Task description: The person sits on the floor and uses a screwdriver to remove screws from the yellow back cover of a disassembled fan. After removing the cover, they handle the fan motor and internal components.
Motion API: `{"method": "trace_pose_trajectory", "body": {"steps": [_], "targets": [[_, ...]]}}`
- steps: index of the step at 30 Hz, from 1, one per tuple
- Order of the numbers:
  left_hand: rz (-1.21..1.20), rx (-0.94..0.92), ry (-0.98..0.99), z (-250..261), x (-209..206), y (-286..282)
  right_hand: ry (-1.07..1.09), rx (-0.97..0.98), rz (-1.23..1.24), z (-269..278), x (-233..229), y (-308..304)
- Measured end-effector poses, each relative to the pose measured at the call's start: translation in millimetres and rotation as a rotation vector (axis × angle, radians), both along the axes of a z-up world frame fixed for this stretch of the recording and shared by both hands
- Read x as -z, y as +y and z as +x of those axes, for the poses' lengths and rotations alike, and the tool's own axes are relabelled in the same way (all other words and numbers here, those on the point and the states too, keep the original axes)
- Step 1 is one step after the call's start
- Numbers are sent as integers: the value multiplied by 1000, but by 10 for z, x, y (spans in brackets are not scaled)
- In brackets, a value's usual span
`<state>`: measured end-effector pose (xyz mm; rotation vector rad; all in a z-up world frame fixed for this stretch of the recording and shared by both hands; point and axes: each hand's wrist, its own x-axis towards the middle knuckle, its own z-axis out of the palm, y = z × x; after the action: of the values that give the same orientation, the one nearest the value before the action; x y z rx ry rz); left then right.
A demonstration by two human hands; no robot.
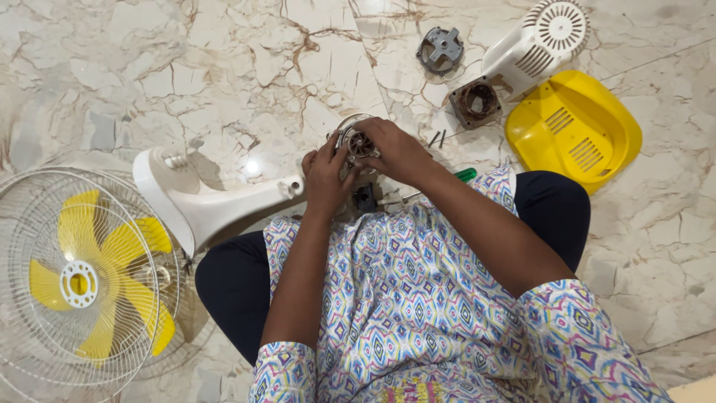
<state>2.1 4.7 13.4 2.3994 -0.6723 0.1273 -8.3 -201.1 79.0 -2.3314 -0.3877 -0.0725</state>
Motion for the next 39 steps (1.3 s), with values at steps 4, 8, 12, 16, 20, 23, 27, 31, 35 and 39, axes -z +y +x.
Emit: {"method": "trace_pose_trajectory", "body": {"steps": [4, 8, 12, 16, 20, 23, 27, 31, 35, 39], "targets": [[-20, 31, -7, 28, -41, -12, 5, 14, -10, -4, -54, 19], [59, 33, -46, 40, -18, -15, 12, 9, -19, -19, -102, 43], [44, 39, -72, 54, 48, -2, 47, 57, -71, -34, -171, 6], [54, 38, -112, 88, 119, 4, 90, 69, -254, 24, -185, -495], [49, 31, -112, 85, 159, 15, 202, 238, -381, 67, -41, -1450], [43, 29, -89, 92, 147, 10, 319, 417, -449, -12, 171, -2102], [28, 9, -128, 98, 90, -13, 541, 487, -330, 10, 498, -2436], [-23, -30, 79, 92, 18, -20, 654, 555, -424, 144, 685, -2203], [-35, -39, 99, 84, -11, -23, 732, 635, -526, 240, 688, -1910], [-22, -32, 30, 90, 26, -18, 668, 632, -566, 224, 698, -1831]]}}
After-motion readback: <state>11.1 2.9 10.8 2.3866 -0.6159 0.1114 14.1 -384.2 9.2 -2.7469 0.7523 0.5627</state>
